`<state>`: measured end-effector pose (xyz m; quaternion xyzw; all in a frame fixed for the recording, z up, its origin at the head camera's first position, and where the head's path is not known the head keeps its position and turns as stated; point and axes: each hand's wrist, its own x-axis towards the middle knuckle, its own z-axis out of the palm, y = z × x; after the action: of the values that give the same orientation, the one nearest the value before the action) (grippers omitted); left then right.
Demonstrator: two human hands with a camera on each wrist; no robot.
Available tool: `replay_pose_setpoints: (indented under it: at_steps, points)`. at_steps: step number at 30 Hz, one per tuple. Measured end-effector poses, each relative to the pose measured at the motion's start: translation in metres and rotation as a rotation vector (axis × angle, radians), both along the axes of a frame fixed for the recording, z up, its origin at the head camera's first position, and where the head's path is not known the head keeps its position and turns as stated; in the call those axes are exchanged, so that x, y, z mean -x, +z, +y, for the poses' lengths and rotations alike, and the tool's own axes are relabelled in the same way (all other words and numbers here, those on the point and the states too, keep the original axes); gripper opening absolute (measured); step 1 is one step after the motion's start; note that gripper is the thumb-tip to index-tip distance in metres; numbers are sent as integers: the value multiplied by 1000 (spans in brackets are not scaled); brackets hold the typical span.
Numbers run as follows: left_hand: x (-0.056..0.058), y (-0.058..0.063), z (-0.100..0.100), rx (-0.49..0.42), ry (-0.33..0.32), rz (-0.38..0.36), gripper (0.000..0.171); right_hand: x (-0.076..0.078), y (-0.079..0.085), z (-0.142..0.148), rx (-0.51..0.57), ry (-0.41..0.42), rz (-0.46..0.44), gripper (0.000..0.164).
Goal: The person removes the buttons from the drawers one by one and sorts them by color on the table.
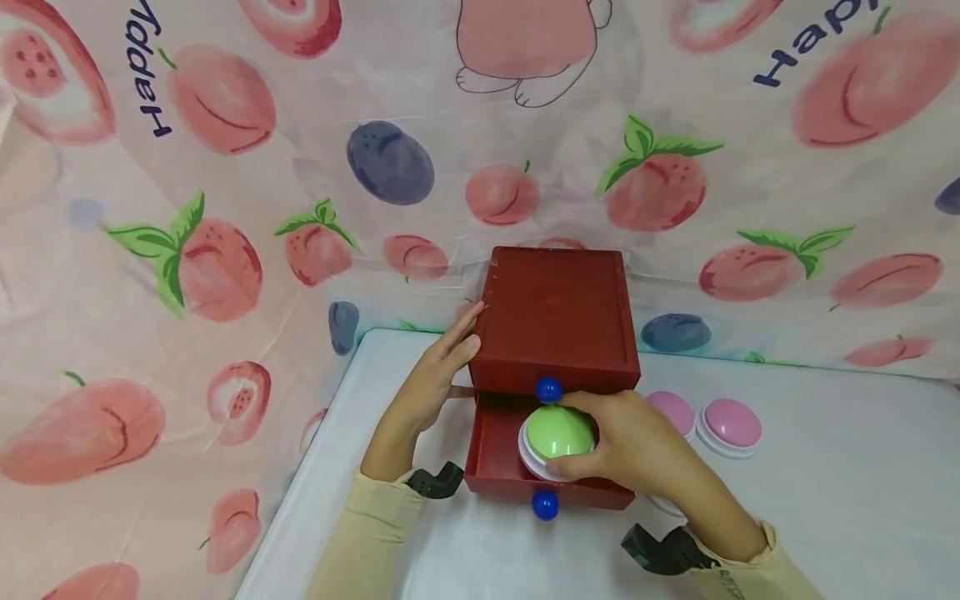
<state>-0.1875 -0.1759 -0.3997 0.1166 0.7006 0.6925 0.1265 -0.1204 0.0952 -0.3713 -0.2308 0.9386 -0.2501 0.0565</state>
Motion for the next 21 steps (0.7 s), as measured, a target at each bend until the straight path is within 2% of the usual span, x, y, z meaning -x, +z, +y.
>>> replay_pose_setpoints:
  at_steps: [5,10,16,21]
  points:
    - [-1,2,2,-6,5,2,52,-6,6,4,27,-51,-5,72]
    - [0,2,4,-5,-16,-1,52,-15,8,9,33,-115,47,73]
    - [-1,4,3,-10,-3,11,52,-22,8,15,63,-128,142,70]
    - [-1,3,2,-10,-1,5,53,-27,6,25,98,-137,174,69]
